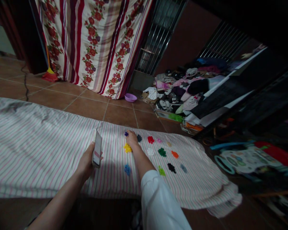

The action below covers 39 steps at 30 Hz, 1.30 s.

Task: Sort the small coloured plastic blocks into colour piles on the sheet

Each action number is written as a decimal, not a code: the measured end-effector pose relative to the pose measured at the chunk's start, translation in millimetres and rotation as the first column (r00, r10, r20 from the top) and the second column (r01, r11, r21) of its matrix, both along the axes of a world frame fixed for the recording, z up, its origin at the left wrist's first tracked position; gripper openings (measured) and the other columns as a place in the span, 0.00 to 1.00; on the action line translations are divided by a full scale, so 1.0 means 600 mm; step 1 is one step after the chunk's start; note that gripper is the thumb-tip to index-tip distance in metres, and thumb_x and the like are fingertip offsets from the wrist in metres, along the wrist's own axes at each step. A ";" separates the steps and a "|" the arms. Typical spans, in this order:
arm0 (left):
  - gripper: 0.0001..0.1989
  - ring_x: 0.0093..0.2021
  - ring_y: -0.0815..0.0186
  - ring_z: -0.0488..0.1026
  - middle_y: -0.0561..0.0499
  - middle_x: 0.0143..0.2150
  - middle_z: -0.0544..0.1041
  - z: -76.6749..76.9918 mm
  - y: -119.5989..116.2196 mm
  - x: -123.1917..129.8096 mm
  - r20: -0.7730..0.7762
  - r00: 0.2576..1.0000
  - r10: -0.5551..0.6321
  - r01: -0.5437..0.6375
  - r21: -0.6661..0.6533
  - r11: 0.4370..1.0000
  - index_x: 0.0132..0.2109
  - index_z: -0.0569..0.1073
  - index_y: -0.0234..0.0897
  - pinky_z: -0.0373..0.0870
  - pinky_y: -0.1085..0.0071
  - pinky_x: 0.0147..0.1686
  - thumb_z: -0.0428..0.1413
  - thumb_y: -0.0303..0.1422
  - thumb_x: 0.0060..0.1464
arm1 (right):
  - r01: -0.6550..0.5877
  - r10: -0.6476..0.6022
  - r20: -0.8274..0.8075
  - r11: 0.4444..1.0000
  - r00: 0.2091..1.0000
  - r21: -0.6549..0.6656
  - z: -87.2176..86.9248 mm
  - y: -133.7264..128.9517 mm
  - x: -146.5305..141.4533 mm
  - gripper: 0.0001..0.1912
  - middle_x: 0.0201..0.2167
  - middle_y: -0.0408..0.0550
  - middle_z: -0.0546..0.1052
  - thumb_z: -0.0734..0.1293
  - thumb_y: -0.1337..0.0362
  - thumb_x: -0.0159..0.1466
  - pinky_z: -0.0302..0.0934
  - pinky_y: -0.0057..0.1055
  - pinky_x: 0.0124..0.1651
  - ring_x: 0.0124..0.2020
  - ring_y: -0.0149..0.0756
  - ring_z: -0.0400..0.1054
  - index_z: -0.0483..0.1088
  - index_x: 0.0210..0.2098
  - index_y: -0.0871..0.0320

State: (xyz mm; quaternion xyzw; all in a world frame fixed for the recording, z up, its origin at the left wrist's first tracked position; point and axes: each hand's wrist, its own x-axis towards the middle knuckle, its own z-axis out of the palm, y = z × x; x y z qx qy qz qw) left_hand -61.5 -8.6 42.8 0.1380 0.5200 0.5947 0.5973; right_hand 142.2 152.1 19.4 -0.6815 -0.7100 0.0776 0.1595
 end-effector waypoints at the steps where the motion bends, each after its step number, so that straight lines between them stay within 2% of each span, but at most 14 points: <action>1: 0.23 0.34 0.67 0.72 0.43 0.44 0.73 0.000 0.000 0.000 0.001 1.000 -0.002 0.002 0.003 1.000 0.55 0.69 0.37 0.71 0.71 0.29 0.50 0.45 0.58 | -0.003 0.003 0.003 1.000 1.000 -0.007 0.000 0.003 -0.001 0.24 0.47 0.50 0.75 0.64 0.75 0.56 0.60 0.29 0.52 0.47 0.37 0.69 0.71 0.51 0.55; 4: 0.22 0.35 0.66 0.73 0.43 0.47 0.73 -0.002 0.002 0.000 0.007 1.000 -0.003 0.003 -0.004 1.000 0.56 0.68 0.38 0.72 0.71 0.30 0.50 0.44 0.59 | -0.027 0.027 0.010 0.999 1.000 -0.029 0.000 0.010 -0.003 0.22 0.46 0.50 0.75 0.64 0.75 0.56 0.60 0.27 0.50 0.45 0.36 0.70 0.73 0.49 0.56; 9: 0.25 0.36 0.65 0.73 0.42 0.46 0.73 0.001 0.001 0.000 -0.004 1.000 -0.009 0.009 -0.013 1.000 0.57 0.67 0.37 0.72 0.70 0.31 0.51 0.46 0.58 | -0.058 0.060 0.021 0.997 0.998 -0.056 0.001 0.017 -0.005 0.20 0.46 0.51 0.74 0.65 0.73 0.58 0.60 0.27 0.49 0.43 0.34 0.69 0.72 0.50 0.57; 15: 0.22 0.34 0.67 0.72 0.45 0.43 0.73 0.007 -0.003 0.001 -0.002 1.000 -0.005 0.005 -0.007 1.000 0.55 0.69 0.37 0.71 0.72 0.29 0.51 0.45 0.58 | -0.072 0.073 0.019 0.996 0.997 -0.059 0.002 0.022 -0.004 0.17 0.45 0.50 0.74 0.66 0.73 0.57 0.59 0.27 0.50 0.45 0.35 0.68 0.73 0.46 0.57; 22: 0.19 0.32 0.69 0.72 0.46 0.43 0.73 0.012 -0.004 0.000 0.017 1.000 0.011 -0.010 -0.024 1.000 0.53 0.69 0.38 0.71 0.73 0.29 0.50 0.42 0.59 | -0.087 0.087 -0.010 0.996 0.996 -0.019 0.008 0.013 -0.001 0.23 0.43 0.47 0.75 0.68 0.71 0.55 0.60 0.26 0.48 0.40 0.33 0.69 0.71 0.51 0.56; 26: 0.18 0.31 0.69 0.73 0.47 0.41 0.74 0.014 -0.005 0.000 0.040 0.999 0.016 -0.014 -0.037 0.999 0.52 0.69 0.37 0.71 0.73 0.27 0.50 0.41 0.59 | -0.034 0.034 -0.005 0.999 0.999 0.029 0.025 0.007 0.032 0.22 0.45 0.47 0.74 0.66 0.71 0.57 0.60 0.27 0.48 0.41 0.33 0.69 0.70 0.51 0.54; 29: 0.18 0.30 0.69 0.73 0.47 0.38 0.74 0.014 -0.005 0.000 0.040 0.999 0.022 -0.020 -0.044 0.999 0.51 0.70 0.35 0.70 0.74 0.26 0.51 0.41 0.59 | 0.062 -0.062 0.013 0.996 0.998 0.059 0.041 0.002 0.079 0.21 0.47 0.50 0.74 0.62 0.73 0.59 0.59 0.27 0.49 0.44 0.34 0.69 0.70 0.51 0.56; 32: 0.18 0.30 0.69 0.72 0.47 0.36 0.73 0.013 -0.004 0.000 0.032 0.999 0.018 -0.017 -0.046 0.999 0.50 0.70 0.34 0.71 0.74 0.26 0.50 0.42 0.59 | 0.129 -0.131 0.030 0.990 0.991 0.055 0.050 -0.010 0.124 0.18 0.44 0.51 0.75 0.64 0.72 0.58 0.59 0.27 0.48 0.44 0.35 0.70 0.72 0.48 0.59; 36: 0.18 0.30 0.69 0.72 0.47 0.38 0.74 0.015 -0.004 0.000 0.032 0.999 0.006 -0.005 -0.028 1.000 0.51 0.70 0.35 0.72 0.74 0.27 0.49 0.41 0.60 | 0.153 -0.153 0.046 0.988 0.987 0.010 0.041 -0.030 0.150 0.15 0.39 0.50 0.77 0.68 0.69 0.55 0.61 0.27 0.44 0.40 0.35 0.71 0.74 0.43 0.61; 39: 0.18 0.30 0.68 0.73 0.46 0.38 0.74 0.017 -0.005 0.000 0.035 0.999 0.007 -0.006 -0.030 1.000 0.52 0.70 0.34 0.72 0.73 0.26 0.49 0.40 0.60 | 0.169 -0.168 0.047 0.985 0.985 -0.016 0.027 -0.039 0.148 0.19 0.39 0.51 0.77 0.71 0.68 0.52 0.62 0.27 0.43 0.40 0.36 0.71 0.73 0.44 0.62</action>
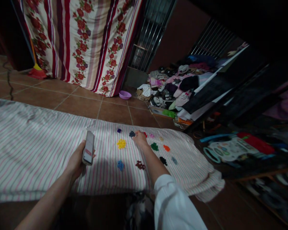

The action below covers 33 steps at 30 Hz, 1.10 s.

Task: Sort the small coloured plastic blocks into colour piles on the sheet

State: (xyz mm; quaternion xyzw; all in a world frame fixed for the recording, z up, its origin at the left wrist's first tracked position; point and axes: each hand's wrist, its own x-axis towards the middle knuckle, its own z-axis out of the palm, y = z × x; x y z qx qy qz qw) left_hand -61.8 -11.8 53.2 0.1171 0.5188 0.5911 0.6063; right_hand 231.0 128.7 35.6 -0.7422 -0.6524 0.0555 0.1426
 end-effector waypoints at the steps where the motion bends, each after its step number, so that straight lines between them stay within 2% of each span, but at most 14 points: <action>1: 0.18 0.30 0.68 0.73 0.47 0.37 0.74 0.001 0.000 0.000 0.000 1.000 0.001 -0.001 0.000 1.000 0.52 0.69 0.34 0.72 0.73 0.26 0.49 0.40 0.61 | 0.003 -0.003 -0.004 1.000 1.000 -0.008 -0.005 -0.001 -0.002 0.20 0.39 0.51 0.77 0.71 0.68 0.52 0.62 0.27 0.42 0.39 0.36 0.71 0.72 0.44 0.62; 9: 0.17 0.28 0.68 0.72 0.48 0.34 0.73 0.008 -0.002 0.001 -0.003 1.000 0.014 -0.014 -0.017 1.000 0.50 0.71 0.33 0.71 0.74 0.25 0.49 0.39 0.60 | -0.004 0.004 -0.023 1.000 1.000 0.000 -0.030 0.004 -0.013 0.18 0.36 0.50 0.77 0.66 0.74 0.53 0.62 0.27 0.42 0.37 0.34 0.71 0.72 0.44 0.62; 12: 0.16 0.28 0.69 0.72 0.48 0.34 0.74 0.012 -0.003 0.001 -0.001 1.000 0.020 -0.020 -0.014 1.000 0.50 0.71 0.34 0.71 0.74 0.25 0.49 0.38 0.60 | -0.017 0.017 -0.020 1.000 1.000 0.014 -0.028 0.002 -0.009 0.18 0.38 0.49 0.77 0.66 0.73 0.54 0.62 0.27 0.43 0.39 0.34 0.71 0.71 0.45 0.62; 17: 0.16 0.27 0.69 0.71 0.48 0.34 0.73 0.012 -0.003 0.002 0.003 1.000 0.025 -0.025 -0.030 0.999 0.48 0.70 0.33 0.70 0.74 0.25 0.49 0.39 0.60 | -0.021 0.021 0.001 0.999 1.000 0.046 -0.016 0.000 0.001 0.14 0.42 0.53 0.76 0.63 0.71 0.58 0.59 0.29 0.51 0.47 0.38 0.68 0.72 0.44 0.61; 22: 0.16 0.28 0.70 0.72 0.49 0.34 0.73 0.007 -0.001 0.002 0.000 1.000 0.022 -0.022 -0.030 0.999 0.48 0.70 0.34 0.70 0.75 0.25 0.50 0.40 0.60 | -0.068 0.069 -0.018 0.997 0.997 0.039 -0.014 0.022 -0.004 0.21 0.49 0.53 0.75 0.58 0.77 0.59 0.57 0.29 0.54 0.51 0.37 0.67 0.71 0.49 0.59; 27: 0.16 0.28 0.70 0.72 0.49 0.33 0.73 0.004 0.001 0.003 0.002 1.000 0.028 -0.028 -0.040 0.999 0.48 0.71 0.34 0.71 0.74 0.24 0.50 0.40 0.60 | -0.123 0.123 -0.068 0.992 0.990 0.004 -0.021 0.046 -0.021 0.21 0.50 0.49 0.75 0.57 0.74 0.61 0.58 0.29 0.54 0.53 0.36 0.67 0.71 0.50 0.55; 33: 0.17 0.28 0.69 0.72 0.49 0.33 0.73 -0.002 0.003 0.002 -0.006 1.000 0.012 -0.012 -0.033 0.999 0.50 0.70 0.35 0.70 0.75 0.25 0.50 0.41 0.60 | -0.148 0.145 -0.098 0.989 0.985 -0.025 -0.021 0.043 -0.022 0.20 0.50 0.47 0.76 0.56 0.73 0.62 0.59 0.26 0.53 0.52 0.34 0.68 0.72 0.48 0.55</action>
